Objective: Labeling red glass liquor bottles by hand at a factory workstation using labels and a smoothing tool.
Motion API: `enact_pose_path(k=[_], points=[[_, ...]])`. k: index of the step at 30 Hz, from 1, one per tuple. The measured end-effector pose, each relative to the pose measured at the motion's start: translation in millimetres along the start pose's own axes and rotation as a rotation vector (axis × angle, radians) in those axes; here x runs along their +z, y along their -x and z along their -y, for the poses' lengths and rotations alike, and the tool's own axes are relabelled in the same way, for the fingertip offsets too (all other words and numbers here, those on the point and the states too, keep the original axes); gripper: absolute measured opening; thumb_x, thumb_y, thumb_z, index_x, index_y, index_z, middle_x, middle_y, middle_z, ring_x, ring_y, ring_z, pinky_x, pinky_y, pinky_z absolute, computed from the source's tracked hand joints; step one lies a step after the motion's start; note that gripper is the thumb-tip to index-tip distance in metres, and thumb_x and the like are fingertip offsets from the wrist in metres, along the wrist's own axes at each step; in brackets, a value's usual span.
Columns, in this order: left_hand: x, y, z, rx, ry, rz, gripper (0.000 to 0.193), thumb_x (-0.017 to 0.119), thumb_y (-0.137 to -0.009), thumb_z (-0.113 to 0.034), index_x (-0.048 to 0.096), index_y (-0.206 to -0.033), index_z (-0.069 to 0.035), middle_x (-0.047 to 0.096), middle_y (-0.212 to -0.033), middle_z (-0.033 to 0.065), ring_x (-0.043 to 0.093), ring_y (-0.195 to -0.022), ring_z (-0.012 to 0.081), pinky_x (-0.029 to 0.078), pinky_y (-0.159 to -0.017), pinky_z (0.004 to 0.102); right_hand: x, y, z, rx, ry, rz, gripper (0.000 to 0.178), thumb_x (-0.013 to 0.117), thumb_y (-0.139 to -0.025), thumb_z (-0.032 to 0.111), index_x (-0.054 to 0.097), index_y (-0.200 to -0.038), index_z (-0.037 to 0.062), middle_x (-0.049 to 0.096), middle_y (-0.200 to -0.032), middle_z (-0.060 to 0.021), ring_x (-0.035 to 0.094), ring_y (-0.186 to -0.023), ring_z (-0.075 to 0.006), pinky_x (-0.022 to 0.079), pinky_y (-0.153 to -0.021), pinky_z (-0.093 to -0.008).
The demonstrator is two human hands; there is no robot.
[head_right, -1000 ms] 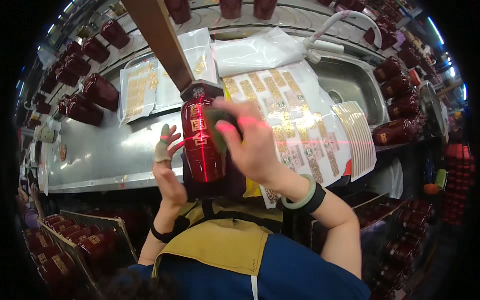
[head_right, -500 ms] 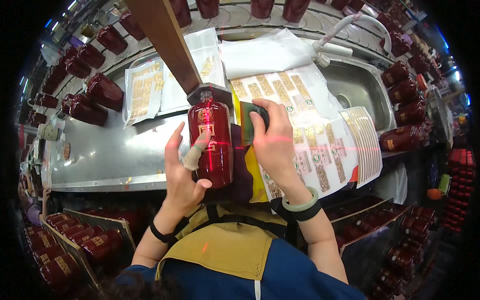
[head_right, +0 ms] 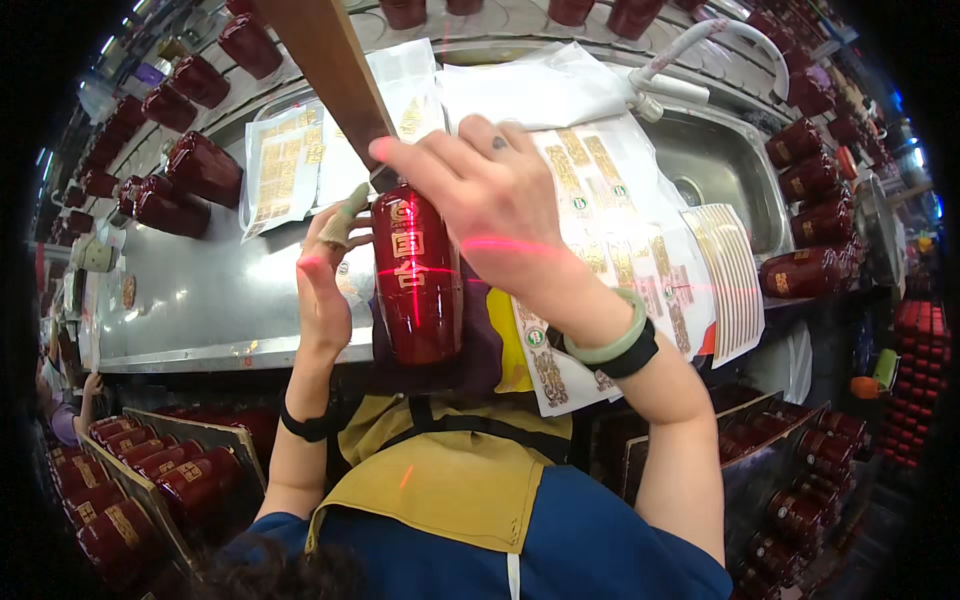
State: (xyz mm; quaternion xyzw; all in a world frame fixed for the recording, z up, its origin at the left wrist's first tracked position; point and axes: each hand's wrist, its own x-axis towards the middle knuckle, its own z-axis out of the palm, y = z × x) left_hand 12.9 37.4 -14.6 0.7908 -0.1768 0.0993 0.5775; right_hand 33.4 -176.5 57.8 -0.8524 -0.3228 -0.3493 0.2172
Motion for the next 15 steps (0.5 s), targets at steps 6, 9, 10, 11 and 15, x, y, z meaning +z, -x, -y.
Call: enact_pose_path(k=[6,9,10,11,15], points=[[-15.9,23.6,-1.3,-0.142,-0.007,-0.076,0.107,0.016,-0.093,-0.085,0.047,-0.149,0.001,0.053,-0.144,0.0192,0.056,-0.127,0.0302,0.046,-0.104,0.0434,-0.8,-5.7,35.8,-0.384,-0.335,0.288,0.021,0.07,-0.082,0.017,0.074,-0.103,0.0172,0.068,-0.094,-0.0003,0.062,-0.079,-0.0136,0.053,-0.074,-0.0322],[-20.8,27.7,2.3,-0.165,-0.041,-0.035,0.105,0.018,-0.095,-0.084,0.046,-0.15,0.001,0.054,-0.144,0.0193,0.056,-0.127,0.0302,0.046,-0.103,0.0436,4.2,-11.9,19.9,-0.07,-0.141,0.248,0.017,0.072,-0.08,0.013,0.064,-0.095,0.0102,0.058,-0.081,-0.0052,0.062,-0.081,-0.0251,0.052,-0.074,-0.0374],[-22.2,28.1,4.5,-0.147,-0.043,-0.029,0.102,0.021,-0.096,-0.081,0.045,-0.15,0.002,0.054,-0.144,0.0194,0.056,-0.128,0.0305,0.045,-0.105,0.0433,2.4,-10.6,7.3,-0.036,-0.08,0.107,0.022,0.074,-0.079,0.01,0.065,-0.099,0.0088,0.06,-0.083,-0.0065,0.062,-0.081,-0.0274,0.052,-0.075,-0.0396],[-24.8,27.5,7.3,-0.144,-0.047,-0.037,0.102,0.021,-0.096,-0.081,0.045,-0.15,0.002,0.054,-0.144,0.0194,0.056,-0.128,0.0305,0.045,-0.105,0.0433,4.1,-12.4,-8.4,0.104,0.014,0.055,0.027,0.076,-0.079,0.007,0.065,-0.103,0.0074,0.062,-0.086,-0.0078,0.062,-0.081,-0.0297,0.052,-0.076,-0.0417],[-45.1,23.6,17.9,-0.066,-0.143,-0.093,0.085,0.034,-0.104,-0.065,0.046,-0.146,0.009,0.056,-0.138,0.0264,0.055,-0.126,0.0361,0.04,-0.108,0.0416,-15.9,13.7,-23.2,0.419,-0.336,-0.118,0.025,0.067,-0.092,-0.004,0.063,-0.116,0.0036,0.066,-0.099,-0.0098,0.066,-0.092,-0.0209,0.052,-0.086,-0.032]])
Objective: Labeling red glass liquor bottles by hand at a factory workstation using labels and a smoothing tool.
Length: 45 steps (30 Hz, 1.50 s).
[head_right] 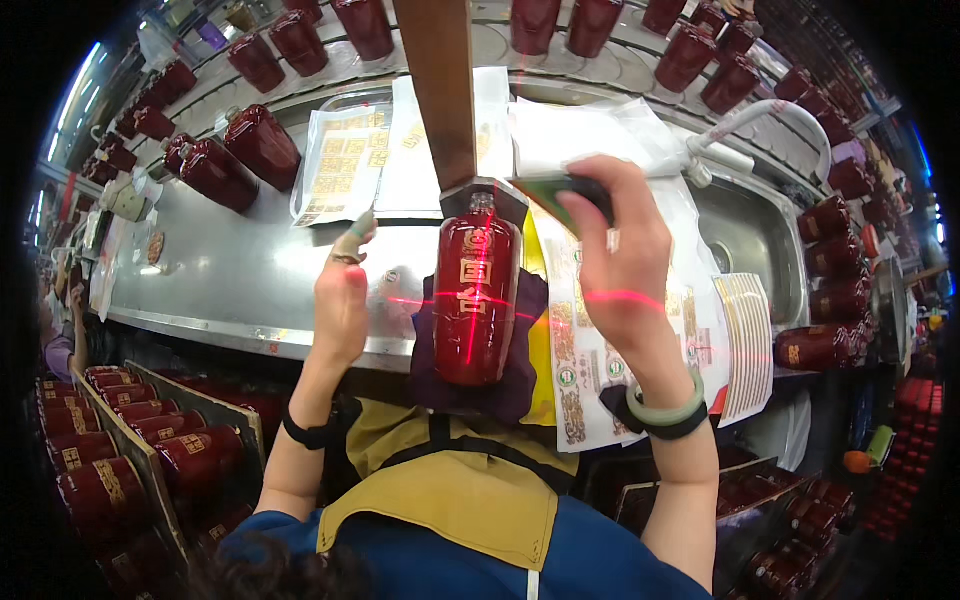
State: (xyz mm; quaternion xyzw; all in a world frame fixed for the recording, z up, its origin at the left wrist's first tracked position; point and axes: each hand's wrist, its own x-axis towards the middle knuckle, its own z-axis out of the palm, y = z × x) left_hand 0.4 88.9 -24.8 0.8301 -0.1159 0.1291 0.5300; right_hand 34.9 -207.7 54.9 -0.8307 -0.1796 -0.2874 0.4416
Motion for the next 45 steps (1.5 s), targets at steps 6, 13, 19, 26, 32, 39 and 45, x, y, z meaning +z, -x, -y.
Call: enact_pose_path(k=[6,13,19,26,32,39,45], points=[[-17.2,-12.6,5.3,-0.044,-0.058,-0.082,0.066,0.04,-0.109,-0.046,0.047,-0.147,0.008,0.054,-0.144,0.0248,0.052,-0.134,0.0342,0.04,-0.113,0.0416,-62.2,20.1,70.4,-0.245,0.284,0.02,0.043,0.061,-0.074,-0.004,0.056,-0.116,0.0046,0.055,-0.107,-0.0154,0.053,-0.094,-0.0282,0.047,-0.081,-0.0373],[4.4,-11.4,-5.7,-0.004,-0.086,-0.041,0.069,0.035,-0.109,-0.051,0.046,-0.148,0.005,0.055,-0.144,0.0219,0.055,-0.13,0.0314,0.041,-0.11,0.0415,-92.1,32.3,121.4,-0.12,0.393,0.369,0.039,0.061,-0.075,0.002,0.06,-0.114,0.0035,0.058,-0.107,-0.015,0.055,-0.098,-0.0274,0.048,-0.081,-0.0378],[9.4,-7.7,-13.3,0.019,-0.095,-0.028,0.075,0.03,-0.109,-0.057,0.045,-0.149,0.005,0.055,-0.144,0.0195,0.054,-0.13,0.0297,0.042,-0.109,0.0423,-110.9,34.0,125.4,-0.11,0.481,0.393,0.031,0.059,-0.084,0.003,0.062,-0.115,0.0013,0.062,-0.108,-0.0153,0.06,-0.103,-0.0259,0.051,-0.082,-0.0362],[12.9,-4.0,-19.0,0.006,-0.086,-0.023,0.076,0.03,-0.108,-0.059,0.047,-0.149,0.003,0.055,-0.145,0.0174,0.053,-0.132,0.0279,0.041,-0.111,0.0415,-152.0,-36.1,137.8,0.269,0.972,0.239,0.024,0.057,-0.094,0.005,0.065,-0.116,-0.0013,0.068,-0.109,-0.0157,0.065,-0.11,-0.0241,0.054,-0.083,-0.0344],[12.9,-2.8,-17.7,-0.044,-0.045,-0.058,0.086,0.027,-0.104,-0.069,0.046,-0.15,0.001,0.055,-0.146,0.0168,0.052,-0.133,0.0279,0.04,-0.111,0.0438,-161.2,-29.7,-133.2,0.564,0.379,0.055,0.053,0.074,-0.09,0.045,0.062,-0.114,-0.0009,0.066,-0.101,-0.0131,0.061,-0.093,-0.0196,0.048,-0.089,-0.0321],[12.6,2.3,-23.6,-0.096,-0.094,-0.07,0.078,0.034,-0.105,-0.063,0.047,-0.149,0.001,0.057,-0.141,0.0167,0.052,-0.132,0.0281,0.038,-0.111,0.0433,-180.2,7.1,-355.0,1.169,0.346,0.388,0.041,0.06,-0.102,0.04,0.061,-0.091,0.0007,0.055,-0.064,-0.0056,0.051,-0.049,-0.0194,0.037,-0.045,-0.0318],[15.4,0.3,-17.7,-0.089,-0.115,-0.057,0.081,0.03,-0.106,-0.064,0.047,-0.149,0.002,0.057,-0.141,0.0181,0.053,-0.132,0.0291,0.04,-0.109,0.0442,-177.6,8.7,-331.4,1.213,-0.309,0.134,0.031,0.061,-0.099,0.031,0.07,-0.097,0.0022,0.065,-0.077,-0.0064,0.06,-0.062,-0.0192,0.048,-0.056,-0.0323]])
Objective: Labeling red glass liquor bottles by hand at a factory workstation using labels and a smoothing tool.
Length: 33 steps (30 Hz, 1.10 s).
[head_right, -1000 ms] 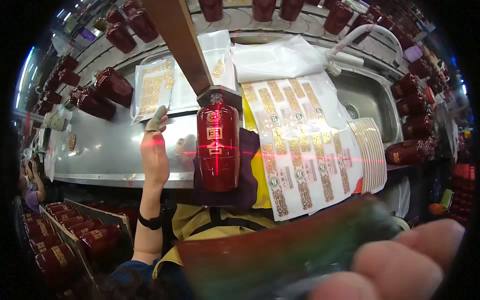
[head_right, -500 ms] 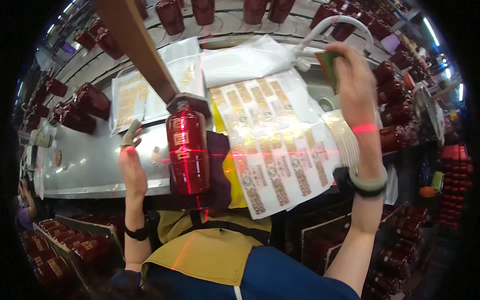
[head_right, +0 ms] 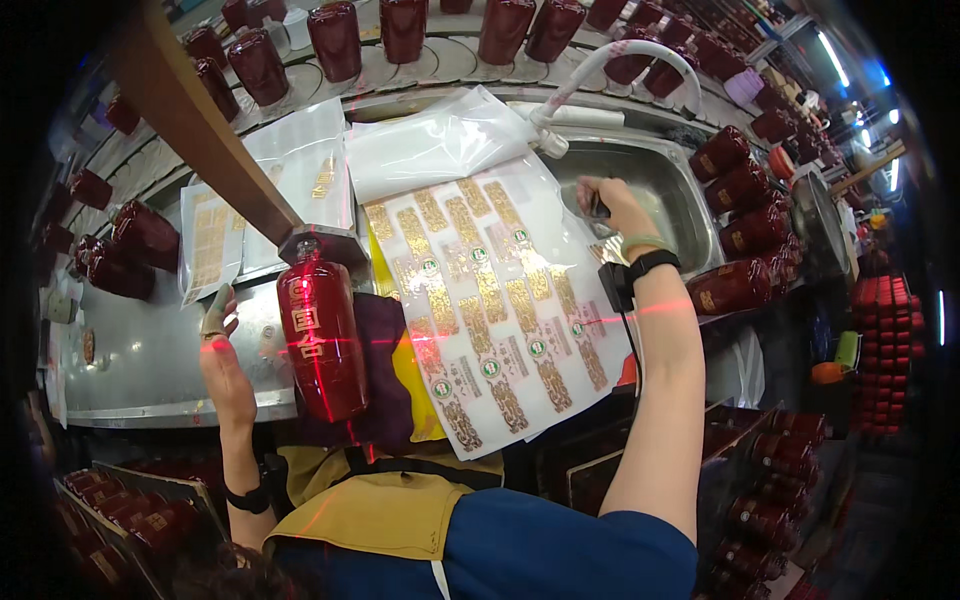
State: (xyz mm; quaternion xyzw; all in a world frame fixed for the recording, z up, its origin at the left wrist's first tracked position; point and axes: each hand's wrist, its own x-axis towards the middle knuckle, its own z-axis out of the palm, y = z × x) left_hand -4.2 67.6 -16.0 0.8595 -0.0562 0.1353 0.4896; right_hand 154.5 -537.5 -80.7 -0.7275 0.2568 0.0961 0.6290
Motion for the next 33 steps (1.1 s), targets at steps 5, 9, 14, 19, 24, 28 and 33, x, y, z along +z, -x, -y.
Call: enact_pose_path(k=[5,9,14,19,24,28,33], points=[[8.6,-4.9,2.6,0.033,-0.015,0.032,0.078,0.026,-0.107,-0.061,0.046,-0.15,0.002,0.054,-0.145,0.0184,0.052,-0.133,0.0292,0.041,-0.11,0.0438,58.4,82.6,23.0,-0.19,0.407,0.05,0.035,0.076,-0.087,0.038,0.073,-0.092,0.0034,0.07,-0.083,-0.0069,0.064,-0.07,-0.0185,0.053,-0.064,-0.0333],[17.9,-3.9,-1.8,0.044,0.061,0.019,0.079,0.032,-0.106,-0.062,0.045,-0.149,0.003,0.054,-0.146,0.0204,0.053,-0.133,0.0315,0.041,-0.11,0.045,92.5,112.8,28.1,-0.314,0.943,0.072,0.052,0.091,-0.064,0.043,0.073,-0.088,0.0012,0.073,-0.087,-0.0118,0.069,-0.077,-0.0233,0.055,-0.073,-0.0341],[13.7,0.6,-8.9,0.06,0.062,0.027,0.079,0.033,-0.106,-0.062,0.047,-0.148,0.004,0.053,-0.147,0.0208,0.053,-0.133,0.0319,0.041,-0.109,0.045,76.8,75.6,28.6,-0.396,0.998,-0.132,0.066,0.094,-0.057,0.047,0.073,-0.098,-0.0008,0.074,-0.098,-0.0209,0.072,-0.091,-0.0313,0.055,-0.082,-0.0382],[7.3,4.8,-11.5,0.011,0.056,0.001,0.08,0.032,-0.106,-0.063,0.047,-0.147,0.004,0.054,-0.145,0.0202,0.053,-0.132,0.0315,0.041,-0.108,0.0443,46.5,41.0,24.5,-0.268,1.044,-0.081,0.088,0.091,-0.062,0.059,0.07,-0.114,-0.0088,0.071,-0.107,-0.0209,0.069,-0.099,-0.0298,0.05,-0.093,-0.0376],[5.4,8.5,-10.0,0.017,0.027,0.016,0.085,0.023,-0.105,-0.068,0.047,-0.15,0.001,0.052,-0.148,0.0174,0.053,-0.132,0.0286,0.043,-0.109,0.0442,25.9,31.6,18.2,0.016,0.797,0.098,0.054,0.087,-0.07,0.051,0.077,-0.099,0.0063,0.068,-0.08,-0.0058,0.054,-0.058,-0.015,0.041,-0.052,-0.0328],[-1.1,10.5,-12.1,-0.023,0.096,0.042,0.082,0.024,-0.107,-0.064,0.047,-0.148,0.003,0.052,-0.148,0.0181,0.053,-0.132,0.0291,0.044,-0.109,0.0437,24.7,46.6,28.8,-0.054,0.579,-0.1,0.028,0.078,-0.087,0.032,0.074,-0.101,0.0072,0.068,-0.079,0.0005,0.05,-0.053,-0.0076,0.037,-0.045,-0.0263],[-22.1,10.3,-29.2,-0.119,0.354,0.164,0.076,0.023,-0.11,-0.057,0.048,-0.146,0.005,0.055,-0.144,0.0208,0.055,-0.131,0.03,0.044,-0.11,0.043,63.8,118.3,69.0,-0.166,0.541,0.075,0.026,0.072,-0.093,0.033,0.072,-0.097,0.0076,0.067,-0.084,0.0024,0.042,-0.057,-0.0043,0.033,-0.051,-0.0228]])
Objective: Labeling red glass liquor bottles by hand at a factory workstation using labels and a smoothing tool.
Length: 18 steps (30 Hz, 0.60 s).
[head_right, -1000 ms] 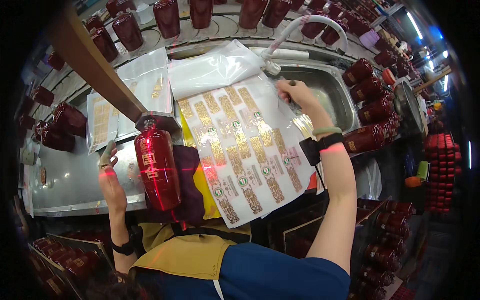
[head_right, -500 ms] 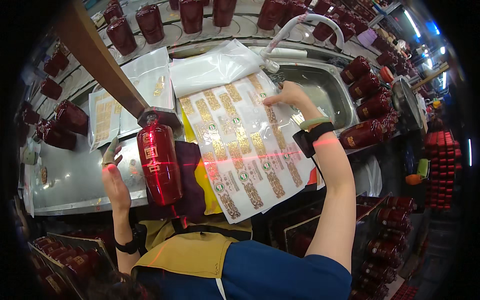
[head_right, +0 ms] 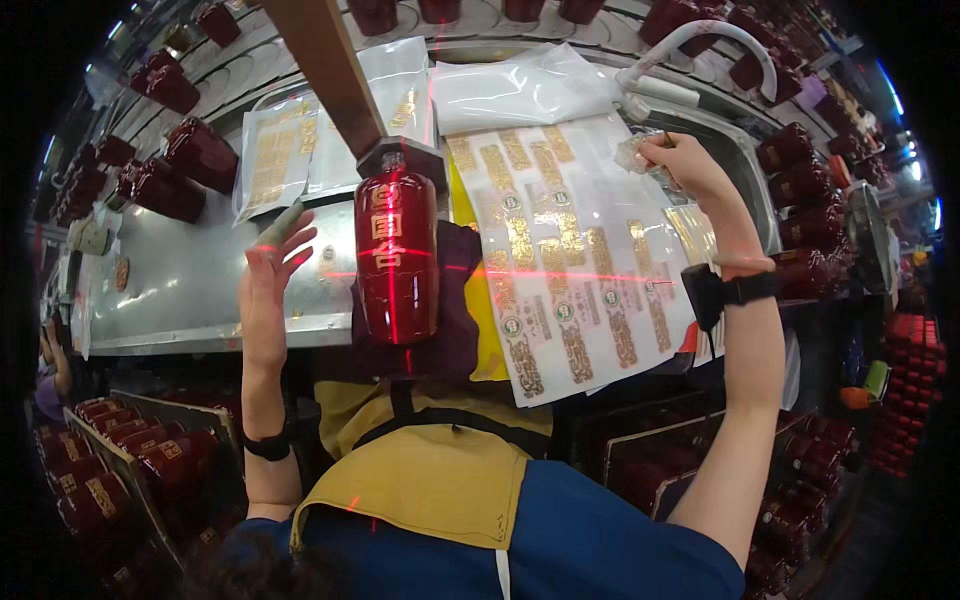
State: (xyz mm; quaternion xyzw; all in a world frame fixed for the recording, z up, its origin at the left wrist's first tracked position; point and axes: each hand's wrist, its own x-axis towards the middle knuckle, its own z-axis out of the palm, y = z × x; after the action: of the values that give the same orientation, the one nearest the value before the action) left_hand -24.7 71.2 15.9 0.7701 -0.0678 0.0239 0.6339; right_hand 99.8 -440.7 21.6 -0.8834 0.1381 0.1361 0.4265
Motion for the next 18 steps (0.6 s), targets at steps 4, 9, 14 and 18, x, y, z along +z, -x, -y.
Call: enact_pose_path(k=[4,9,14,18], points=[[0.0,-5.8,-18.9,0.006,0.184,0.165,0.072,0.024,-0.111,-0.052,0.048,-0.146,0.006,0.059,-0.139,0.0217,0.059,-0.127,0.0302,0.044,-0.108,0.0426,47.2,69.7,59.0,-0.146,0.006,0.042,0.023,0.069,-0.097,0.035,0.07,-0.095,0.012,0.057,-0.08,0.0091,0.044,-0.069,-0.0003,0.034,-0.059,-0.0201],[33.6,-16.7,-31.2,0.182,0.343,0.253,0.051,0.038,-0.113,-0.032,0.052,-0.141,0.008,0.062,-0.136,0.0179,0.059,-0.126,0.0233,0.044,-0.109,0.0369,109.0,135.3,121.0,-0.428,-0.128,0.194,0.026,0.072,-0.096,0.026,0.073,-0.098,-0.0005,0.058,-0.078,0.0034,0.046,-0.074,-0.0051,0.038,-0.065,-0.0234],[48.0,-19.8,-37.2,0.297,0.273,0.342,0.047,0.039,-0.113,-0.029,0.052,-0.142,0.005,0.062,-0.133,0.0126,0.056,-0.123,0.0178,0.041,-0.108,0.0306,140.3,164.6,156.2,-0.598,-0.209,0.304,0.024,0.072,-0.096,0.024,0.072,-0.096,0.0003,0.055,-0.071,0.006,0.044,-0.067,-0.0028,0.036,-0.059,-0.0224],[27.7,-12.3,-32.4,0.137,0.274,0.436,0.039,0.046,-0.111,-0.022,0.056,-0.138,0.004,0.064,-0.13,0.0101,0.058,-0.12,0.0161,0.044,-0.105,0.0308,151.4,165.1,156.8,-0.572,-0.222,0.31,0.023,0.072,-0.096,0.023,0.073,-0.096,0.0,0.055,-0.07,0.0056,0.045,-0.067,-0.0032,0.037,-0.059,-0.0229]])
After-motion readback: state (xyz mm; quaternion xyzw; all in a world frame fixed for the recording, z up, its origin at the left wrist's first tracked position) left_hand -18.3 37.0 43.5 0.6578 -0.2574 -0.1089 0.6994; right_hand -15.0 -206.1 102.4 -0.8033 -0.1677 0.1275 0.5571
